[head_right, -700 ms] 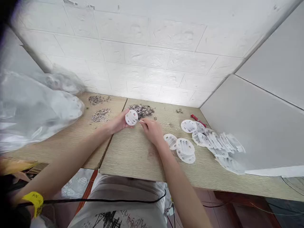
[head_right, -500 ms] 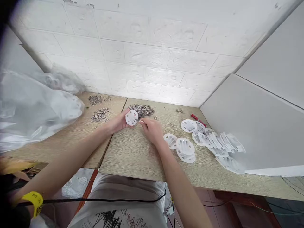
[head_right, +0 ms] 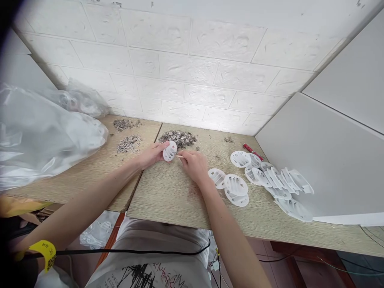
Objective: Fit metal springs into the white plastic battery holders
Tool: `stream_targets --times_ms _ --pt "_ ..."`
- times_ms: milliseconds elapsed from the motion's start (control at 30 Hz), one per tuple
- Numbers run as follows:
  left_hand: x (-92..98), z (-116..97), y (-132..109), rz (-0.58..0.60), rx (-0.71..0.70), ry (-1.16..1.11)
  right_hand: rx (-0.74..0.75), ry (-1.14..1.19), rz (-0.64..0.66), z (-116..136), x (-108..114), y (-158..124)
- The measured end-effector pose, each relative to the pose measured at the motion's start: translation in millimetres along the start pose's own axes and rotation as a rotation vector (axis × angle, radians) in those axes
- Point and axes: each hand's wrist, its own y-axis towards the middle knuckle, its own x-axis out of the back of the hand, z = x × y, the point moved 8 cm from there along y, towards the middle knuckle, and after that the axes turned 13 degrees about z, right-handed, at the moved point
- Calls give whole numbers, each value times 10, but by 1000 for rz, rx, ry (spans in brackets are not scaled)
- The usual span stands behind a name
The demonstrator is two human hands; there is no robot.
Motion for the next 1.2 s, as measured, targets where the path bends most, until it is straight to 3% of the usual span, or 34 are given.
stream_targets --times_ms 600,900,1200 --pt "-76 -7 -4 62 -27 140 13 -94 74 29 -42 10" --pt "-19 13 2 -30 42 -193 -42 11 -39 -34 67 -3" --pt "-43 15 1 -35 46 -247 -44 71 -52 -32 67 -4"
